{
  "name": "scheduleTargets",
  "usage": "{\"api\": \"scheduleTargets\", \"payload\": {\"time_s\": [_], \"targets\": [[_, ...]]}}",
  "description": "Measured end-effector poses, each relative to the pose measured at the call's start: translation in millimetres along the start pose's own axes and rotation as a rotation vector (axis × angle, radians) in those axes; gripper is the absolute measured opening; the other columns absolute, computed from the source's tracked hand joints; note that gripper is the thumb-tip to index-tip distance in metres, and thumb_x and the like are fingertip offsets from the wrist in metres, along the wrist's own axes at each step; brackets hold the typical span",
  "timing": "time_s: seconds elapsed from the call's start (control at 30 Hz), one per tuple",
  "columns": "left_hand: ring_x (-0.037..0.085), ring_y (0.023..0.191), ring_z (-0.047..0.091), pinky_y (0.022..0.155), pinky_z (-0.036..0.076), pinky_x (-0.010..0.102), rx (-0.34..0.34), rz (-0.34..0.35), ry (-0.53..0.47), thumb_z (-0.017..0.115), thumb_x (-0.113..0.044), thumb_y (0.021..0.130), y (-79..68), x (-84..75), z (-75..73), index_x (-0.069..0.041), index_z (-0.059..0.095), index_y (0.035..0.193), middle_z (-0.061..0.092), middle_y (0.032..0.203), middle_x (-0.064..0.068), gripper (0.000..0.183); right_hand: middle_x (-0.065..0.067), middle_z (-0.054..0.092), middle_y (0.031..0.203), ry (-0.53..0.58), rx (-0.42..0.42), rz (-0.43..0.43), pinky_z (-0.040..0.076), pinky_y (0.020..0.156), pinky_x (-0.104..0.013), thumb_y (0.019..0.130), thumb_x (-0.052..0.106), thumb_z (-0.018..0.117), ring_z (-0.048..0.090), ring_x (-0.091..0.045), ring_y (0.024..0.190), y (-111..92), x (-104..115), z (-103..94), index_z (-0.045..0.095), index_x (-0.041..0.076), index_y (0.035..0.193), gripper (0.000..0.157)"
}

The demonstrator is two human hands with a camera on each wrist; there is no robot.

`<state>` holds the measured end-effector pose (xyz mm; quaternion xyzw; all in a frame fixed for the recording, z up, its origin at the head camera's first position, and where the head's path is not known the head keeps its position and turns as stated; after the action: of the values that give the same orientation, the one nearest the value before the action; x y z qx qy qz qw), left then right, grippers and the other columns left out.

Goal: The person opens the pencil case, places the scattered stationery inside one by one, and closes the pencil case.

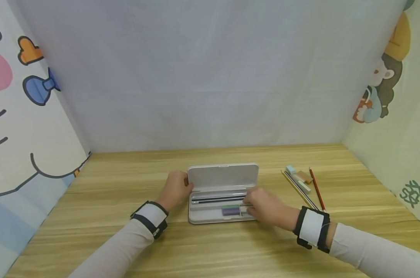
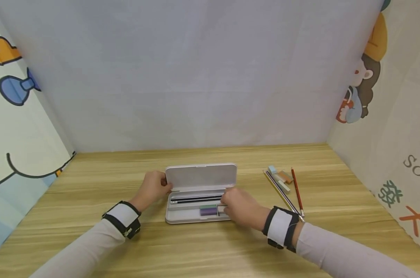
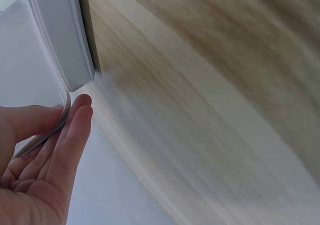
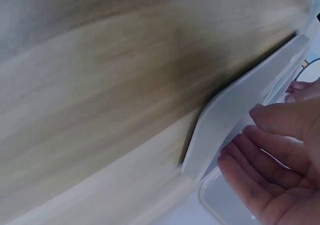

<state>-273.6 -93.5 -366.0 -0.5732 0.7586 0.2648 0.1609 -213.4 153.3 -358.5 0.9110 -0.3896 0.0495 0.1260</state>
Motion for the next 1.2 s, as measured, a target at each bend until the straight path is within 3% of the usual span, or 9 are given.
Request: {"api": "scheduleTargets", "payload": {"time_s": [0.23,0.4,0.63,0.7,0.87,1.07,1.2], "targets": [[0.014,0.051,0.044,0.045,0.035,0.025,0.004,-0.018,-0.008,0.063,-0.003,0.075,-1.1,0.6,1.4,-0.001,0.061,0.066,0.051,0.056,0.003,0.009,-0.009,0.065,0.082,0.059,-0.013,0.079,0.052,0.065,-0.034,0.075,-0.002,0.062,0.059,-0.018,0.077,-7.9,-17.2,-15.8,0.067,0.001,0.083,0.010],[0.014,0.050,0.044,0.044,0.034,0.025,0.004,-0.016,-0.011,0.062,-0.002,0.075,-2.4,1.2,2.2,-0.002,0.060,0.065,0.050,0.054,0.002,0.011,-0.013,0.067,0.088,-0.015,-0.075,0.129,0.053,0.071,-0.039,0.075,0.002,0.066,0.061,-0.023,0.083,-16.6,-41.0,-30.5,0.066,-0.002,0.091,0.016],[0.013,0.049,0.043,0.043,0.033,0.024,-0.002,-0.005,-0.014,0.062,-0.001,0.074,-3.9,0.9,3.0,-0.002,0.059,0.063,0.049,0.053,0.002,0.012,-0.011,0.064,0.076,-0.088,-0.120,0.252,0.050,0.061,-0.038,0.074,0.005,0.068,0.056,-0.020,0.068,-28.4,-85.8,-52.0,0.067,-0.003,0.085,0.014],[0.013,0.049,0.043,0.043,0.033,0.025,-0.006,-0.003,-0.014,0.062,-0.001,0.074,-3.7,1.3,3.5,-0.002,0.059,0.064,0.049,0.054,0.002,0.011,-0.010,0.061,0.070,-0.083,-0.114,0.297,0.048,0.058,-0.038,0.073,0.005,0.067,0.053,-0.020,0.062,-33.4,-98.4,-54.1,0.066,-0.003,0.079,0.010],[0.013,0.049,0.043,0.044,0.034,0.024,0.010,-0.018,-0.015,0.062,-0.002,0.075,-2.6,2.7,5.4,-0.001,0.061,0.067,0.050,0.054,0.002,0.008,-0.017,0.063,0.072,-0.040,-0.080,0.422,0.049,0.060,-0.043,0.075,0.007,0.064,0.056,-0.026,0.064,-48.9,-120.9,-53.4,0.066,-0.005,0.077,0.012],[0.013,0.047,0.041,0.043,0.031,0.024,-0.003,0.000,-0.010,0.061,-0.001,0.074,-0.8,1.4,3.3,-0.003,0.058,0.062,0.048,0.052,0.002,0.013,-0.024,0.065,0.081,-0.007,-0.057,0.505,0.046,0.053,-0.037,0.073,0.004,0.061,0.049,-0.019,0.058,-57.5,-134.4,-55.0,0.066,-0.008,0.079,0.014],[0.013,0.047,0.042,0.043,0.031,0.024,-0.006,0.001,-0.010,0.061,-0.001,0.074,-0.9,-0.9,0.4,-0.002,0.059,0.062,0.049,0.052,0.002,0.012,-0.023,0.065,0.079,0.019,-0.016,0.553,0.050,0.057,-0.040,0.072,0.004,0.063,0.054,-0.022,0.063,-60.1,-138.2,-55.4,0.066,-0.008,0.078,0.013]]}}
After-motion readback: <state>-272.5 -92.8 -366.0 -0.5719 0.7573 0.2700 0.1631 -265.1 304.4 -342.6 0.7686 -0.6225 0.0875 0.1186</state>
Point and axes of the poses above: each hand's wrist, its own y-axis towards the middle knuckle, its own z-axis out of the palm, x = y × z, the point moved 3 cm from there along y, towards the middle knuckle
